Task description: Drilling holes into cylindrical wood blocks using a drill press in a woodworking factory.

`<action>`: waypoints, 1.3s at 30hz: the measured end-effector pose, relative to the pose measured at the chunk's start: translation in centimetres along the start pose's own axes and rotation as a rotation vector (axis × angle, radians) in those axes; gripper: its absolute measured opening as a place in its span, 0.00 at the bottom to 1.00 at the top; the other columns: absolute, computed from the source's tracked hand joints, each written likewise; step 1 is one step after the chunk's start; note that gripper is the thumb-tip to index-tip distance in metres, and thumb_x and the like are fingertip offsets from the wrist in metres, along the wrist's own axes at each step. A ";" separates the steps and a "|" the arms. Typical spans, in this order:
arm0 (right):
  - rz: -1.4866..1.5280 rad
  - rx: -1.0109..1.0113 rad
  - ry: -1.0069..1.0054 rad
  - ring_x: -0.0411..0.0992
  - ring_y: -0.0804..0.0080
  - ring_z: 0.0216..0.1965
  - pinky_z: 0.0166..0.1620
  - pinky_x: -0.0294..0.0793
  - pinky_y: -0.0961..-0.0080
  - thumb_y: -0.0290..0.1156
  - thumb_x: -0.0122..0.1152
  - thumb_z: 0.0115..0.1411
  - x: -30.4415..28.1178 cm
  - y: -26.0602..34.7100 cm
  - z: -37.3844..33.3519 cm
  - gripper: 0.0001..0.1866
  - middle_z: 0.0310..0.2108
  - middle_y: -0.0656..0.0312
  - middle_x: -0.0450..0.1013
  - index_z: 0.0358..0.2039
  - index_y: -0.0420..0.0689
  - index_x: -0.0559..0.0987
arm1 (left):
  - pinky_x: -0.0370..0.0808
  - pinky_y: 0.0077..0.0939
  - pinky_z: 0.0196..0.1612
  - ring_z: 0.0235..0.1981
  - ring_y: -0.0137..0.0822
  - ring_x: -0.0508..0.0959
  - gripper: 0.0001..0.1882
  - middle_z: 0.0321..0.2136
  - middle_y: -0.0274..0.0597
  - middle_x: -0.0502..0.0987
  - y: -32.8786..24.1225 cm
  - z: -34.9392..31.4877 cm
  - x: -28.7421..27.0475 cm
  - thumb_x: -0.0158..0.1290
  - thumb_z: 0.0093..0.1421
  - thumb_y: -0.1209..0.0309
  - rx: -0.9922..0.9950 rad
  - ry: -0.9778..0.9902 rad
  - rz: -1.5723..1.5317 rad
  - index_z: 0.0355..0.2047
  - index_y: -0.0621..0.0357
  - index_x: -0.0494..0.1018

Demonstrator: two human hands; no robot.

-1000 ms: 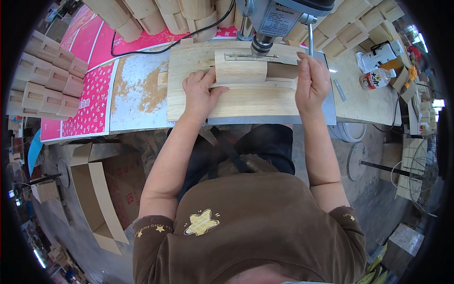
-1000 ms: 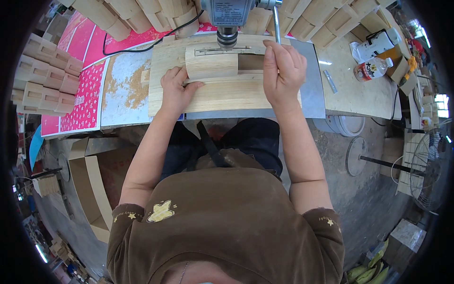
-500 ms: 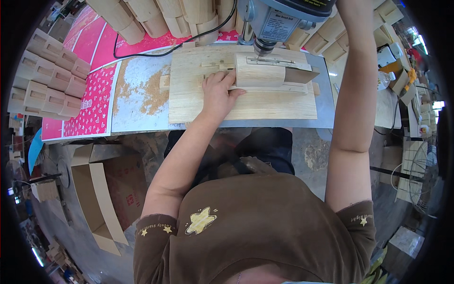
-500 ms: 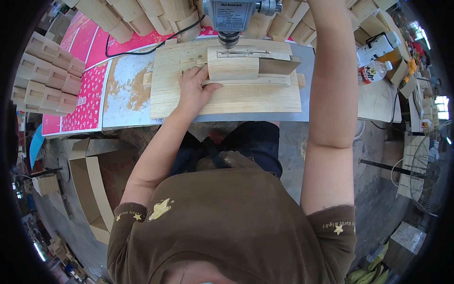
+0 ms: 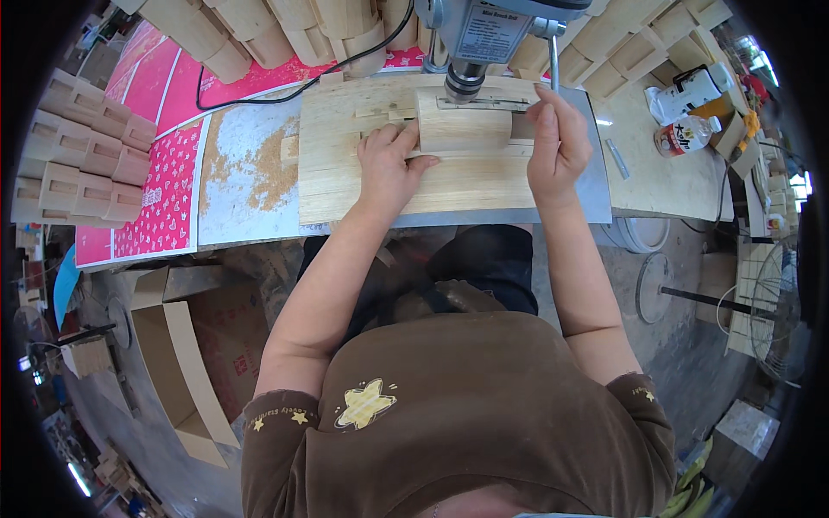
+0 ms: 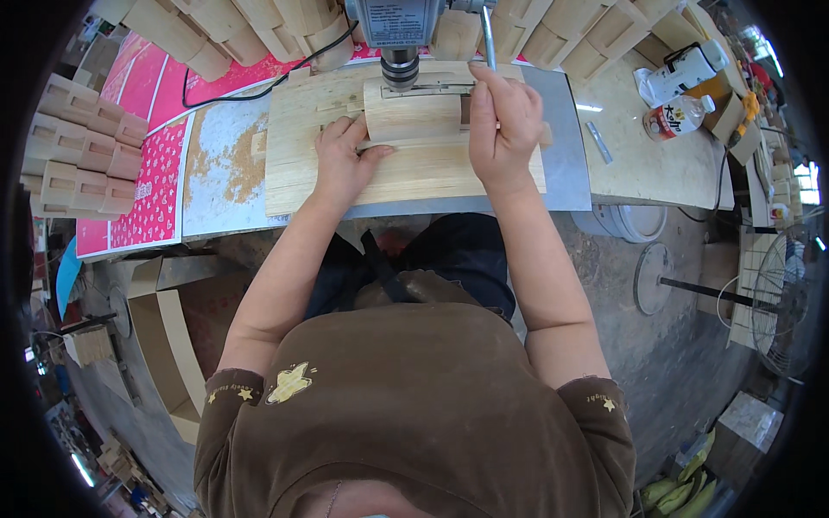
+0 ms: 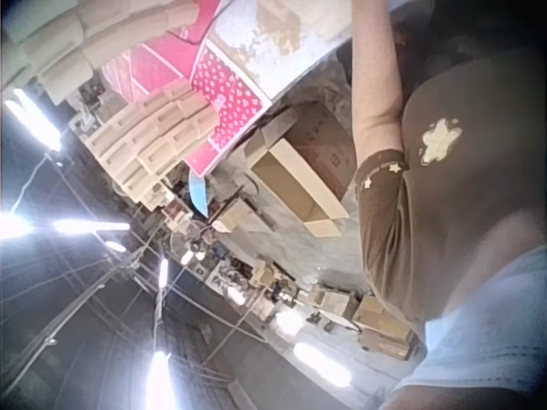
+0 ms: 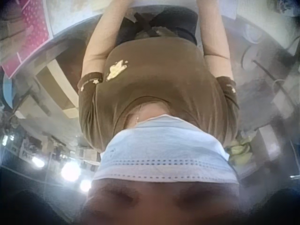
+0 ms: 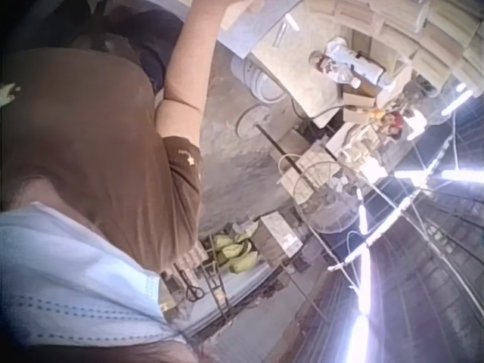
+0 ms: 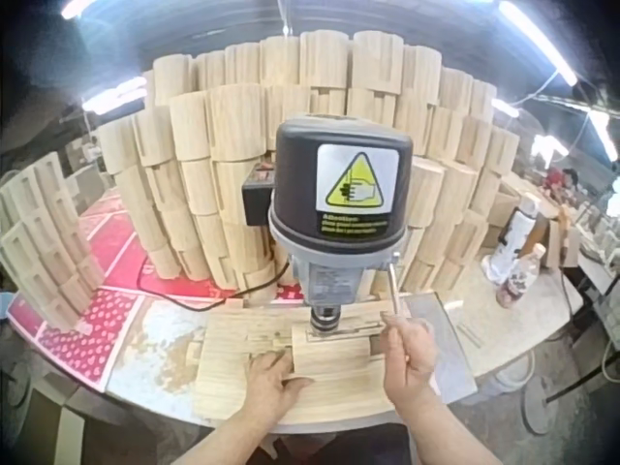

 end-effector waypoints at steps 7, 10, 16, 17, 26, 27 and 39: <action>0.021 -0.137 -0.040 0.64 0.72 0.22 0.30 0.63 0.76 0.22 0.53 0.55 -2.0 1.5 2.2 0.05 0.19 0.62 0.67 0.29 0.38 0.78 | 0.60 0.39 0.45 0.36 0.41 0.70 0.29 0.27 0.37 0.69 -0.1 0.1 0.1 0.64 0.38 0.64 0.017 -0.023 -0.005 0.46 0.50 0.73; -0.092 -0.128 -0.061 0.64 0.80 0.18 0.26 0.63 0.82 0.29 0.46 0.61 -3.4 4.9 8.6 0.11 0.16 0.64 0.66 0.34 0.36 0.77 | 0.59 0.39 0.46 0.37 0.41 0.70 0.29 0.28 0.37 0.70 0.1 -0.4 -0.5 0.64 0.38 0.64 -0.013 -0.006 0.004 0.46 0.50 0.73; -0.282 -0.032 0.185 0.71 0.64 0.31 0.37 0.68 0.73 0.36 0.45 0.58 1.8 -1.8 20.1 0.18 0.26 0.49 0.73 0.29 0.32 0.76 | 0.57 0.40 0.48 0.39 0.39 0.70 0.28 0.30 0.36 0.71 0.3 0.4 0.3 0.66 0.37 0.62 -0.127 0.039 -0.179 0.42 0.51 0.75; -0.282 -0.035 0.182 0.71 0.64 0.31 0.37 0.68 0.73 0.36 0.45 0.58 1.5 -1.8 20.0 0.18 0.26 0.49 0.73 0.29 0.32 0.76 | 0.56 0.40 0.49 0.39 0.38 0.70 0.27 0.31 0.35 0.71 0.5 0.6 0.6 0.66 0.37 0.62 -0.191 0.048 -0.304 0.40 0.53 0.75; -0.152 0.063 0.645 0.72 0.59 0.37 0.42 0.68 0.67 0.34 0.57 0.56 1.2 -4.6 2.9 0.14 0.32 0.53 0.74 0.38 0.38 0.74 | 0.72 0.19 0.35 0.31 0.30 0.73 0.20 0.30 0.37 0.69 0.2 1.0 -0.5 0.65 0.40 0.76 -0.085 0.007 -0.327 0.37 0.60 0.75; -0.199 0.110 0.718 0.71 0.57 0.38 0.42 0.68 0.67 0.32 0.58 0.54 1.5 -5.2 0.7 0.13 0.34 0.52 0.73 0.38 0.38 0.74 | 0.72 0.19 0.35 0.31 0.30 0.73 0.20 0.30 0.37 0.69 0.8 0.8 -1.1 0.65 0.40 0.76 -0.100 0.001 -0.321 0.37 0.60 0.75; 0.162 0.557 0.834 0.68 0.70 0.34 0.39 0.66 0.77 0.24 0.63 0.48 -1.8 -4.1 -4.7 0.12 0.29 0.59 0.72 0.35 0.39 0.76 | 0.71 0.19 0.36 0.30 0.26 0.76 0.15 0.29 0.38 0.78 11.5 -2.9 -18.9 0.59 0.47 0.69 -0.545 0.025 -0.704 0.33 0.66 0.75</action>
Point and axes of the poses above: each hand's wrist, its own z-axis towards the middle knuckle, its own x-axis out of the palm, y = z × x, the point moved 7 cm from there along z, towards the middle knuckle
